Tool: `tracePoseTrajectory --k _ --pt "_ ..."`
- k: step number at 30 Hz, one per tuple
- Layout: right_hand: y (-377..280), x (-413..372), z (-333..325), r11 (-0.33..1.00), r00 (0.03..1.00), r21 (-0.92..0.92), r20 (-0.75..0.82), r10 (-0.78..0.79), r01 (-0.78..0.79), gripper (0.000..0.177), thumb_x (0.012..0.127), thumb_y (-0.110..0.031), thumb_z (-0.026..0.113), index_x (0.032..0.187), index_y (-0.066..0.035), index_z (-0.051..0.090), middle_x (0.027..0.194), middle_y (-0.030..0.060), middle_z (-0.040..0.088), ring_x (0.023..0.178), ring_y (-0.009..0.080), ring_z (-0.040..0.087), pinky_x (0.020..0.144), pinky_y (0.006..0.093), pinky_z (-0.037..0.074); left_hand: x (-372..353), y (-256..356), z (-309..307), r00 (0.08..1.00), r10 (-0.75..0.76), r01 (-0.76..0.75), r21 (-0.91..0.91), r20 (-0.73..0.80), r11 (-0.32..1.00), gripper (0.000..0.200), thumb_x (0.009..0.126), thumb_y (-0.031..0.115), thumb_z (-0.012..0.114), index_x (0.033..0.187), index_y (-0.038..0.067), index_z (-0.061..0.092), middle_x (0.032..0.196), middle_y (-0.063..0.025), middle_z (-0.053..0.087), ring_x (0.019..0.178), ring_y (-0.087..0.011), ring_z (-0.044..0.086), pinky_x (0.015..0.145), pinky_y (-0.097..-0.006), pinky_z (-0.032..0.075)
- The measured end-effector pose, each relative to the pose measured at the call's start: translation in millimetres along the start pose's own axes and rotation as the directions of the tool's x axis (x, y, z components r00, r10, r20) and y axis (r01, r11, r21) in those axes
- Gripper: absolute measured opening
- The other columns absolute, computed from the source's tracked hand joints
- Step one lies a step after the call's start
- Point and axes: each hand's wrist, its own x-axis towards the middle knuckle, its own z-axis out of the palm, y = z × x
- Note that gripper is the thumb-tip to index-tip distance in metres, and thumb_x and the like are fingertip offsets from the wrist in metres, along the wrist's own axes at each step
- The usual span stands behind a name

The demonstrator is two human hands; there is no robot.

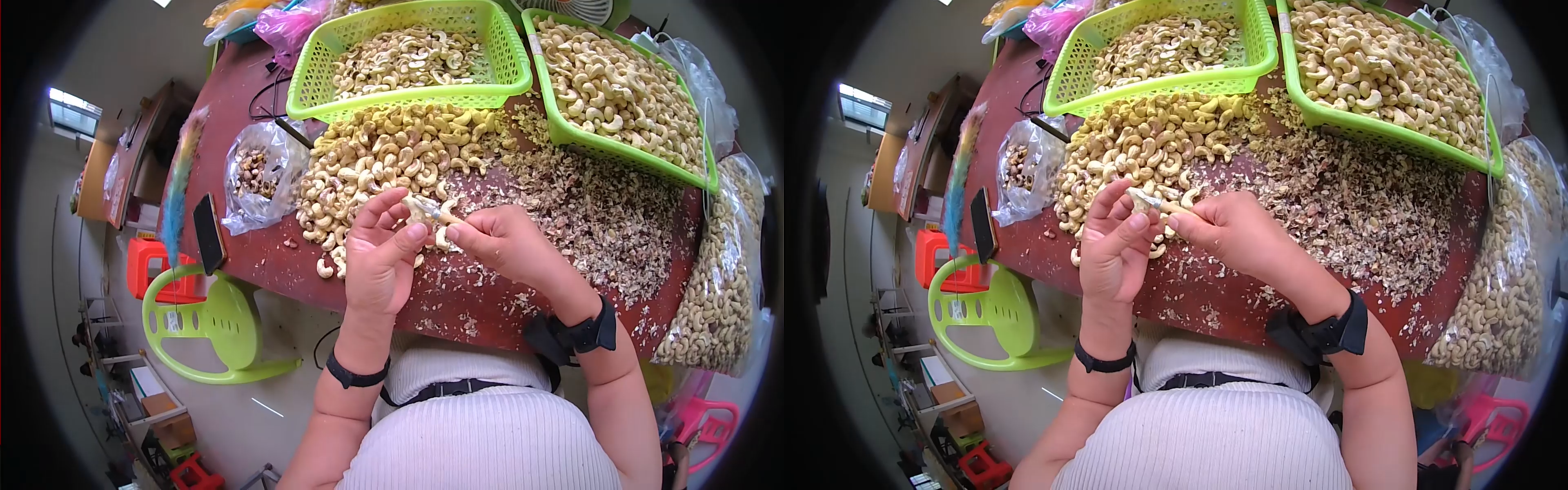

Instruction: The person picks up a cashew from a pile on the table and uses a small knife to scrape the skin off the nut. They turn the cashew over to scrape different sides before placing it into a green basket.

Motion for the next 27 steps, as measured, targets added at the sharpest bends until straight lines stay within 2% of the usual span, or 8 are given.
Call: tracePoseTrajectory --k 2,8,11,19,22,27 --pt "-4 -2 2 1.0 0.999 0.008 0.02 0.029 -0.029 0.032 0.084 -0.026 0.053 0.06 -0.004 0.054 0.051 -0.0055 0.042 0.046 0.0027 0.035 0.041 0.0203 0.028 0 3 1 0.999 -0.026 0.027 -0.012 0.021 1.0 0.044 0.07 -0.009 0.059 0.111 0.002 0.046 0.093 -0.0068 0.052 0.082 -0.0178 0.057 0.072 -0.0314 0.052" --pt "-6 -2 6 0.999 0.999 0.045 0.037 0.005 -0.007 0.032 0.083 -0.027 0.055 0.062 -0.003 0.056 0.052 -0.0056 0.042 0.047 0.0027 0.034 0.041 0.0206 0.027 0 3 -2 1.0 -0.001 0.001 -0.049 0.0 0.999 0.038 0.073 -0.009 0.056 0.107 0.003 0.047 0.092 -0.0065 0.056 0.084 -0.0194 0.059 0.073 -0.0345 0.053" --pt "-7 -3 5 0.999 0.999 0.039 0.031 0.02 -0.022 0.035 0.082 -0.029 0.056 0.061 -0.001 0.056 0.047 0.0007 0.047 0.043 0.0055 0.043 0.04 0.0239 0.035 -1 3 1 1.0 0.012 -0.011 -0.074 0.007 0.997 0.037 0.073 -0.009 0.056 0.106 0.004 0.048 0.092 -0.0064 0.056 0.085 -0.0208 0.059 0.073 -0.0358 0.054" --pt "-4 -2 4 1.0 0.999 0.021 0.04 -0.019 0.019 0.034 0.082 -0.03 0.056 0.064 -0.001 0.059 0.048 0.0008 0.048 0.043 0.006 0.043 0.04 0.0242 0.034 1 1 0 1.0 0.014 -0.013 -0.075 0.01 0.997 0.036 0.074 -0.01 0.054 0.106 0.004 0.048 0.093 -0.0061 0.057 0.091 -0.0255 0.057 0.071 -0.0371 0.055" --pt "-4 -2 3 1.0 0.999 -0.004 0.042 -0.024 0.024 0.035 0.081 -0.03 0.056 0.063 -0.001 0.058 0.048 0.0004 0.048 0.044 0.0058 0.042 0.041 0.0245 0.034 0 2 0 0.999 0.039 -0.038 -0.055 0.022 0.998 0.036 0.074 -0.011 0.053 0.107 0.004 0.047 0.093 -0.0064 0.057 0.09 -0.0245 0.058 0.073 -0.0376 0.055" --pt "4 5 -1 1.0 1.0 0.0 -0.012 -0.01 0.01 0.036 0.081 -0.03 0.056 0.061 0.0 0.057 0.047 0.0004 0.047 0.045 0.0054 0.041 0.041 0.0247 0.034 -3 -2 -1 1.0 -0.007 0.01 -0.157 0.019 0.988 0.035 0.074 -0.008 0.053 0.107 0.004 0.046 0.092 -0.0089 0.057 0.088 -0.0228 0.058 0.073 -0.0365 0.054"
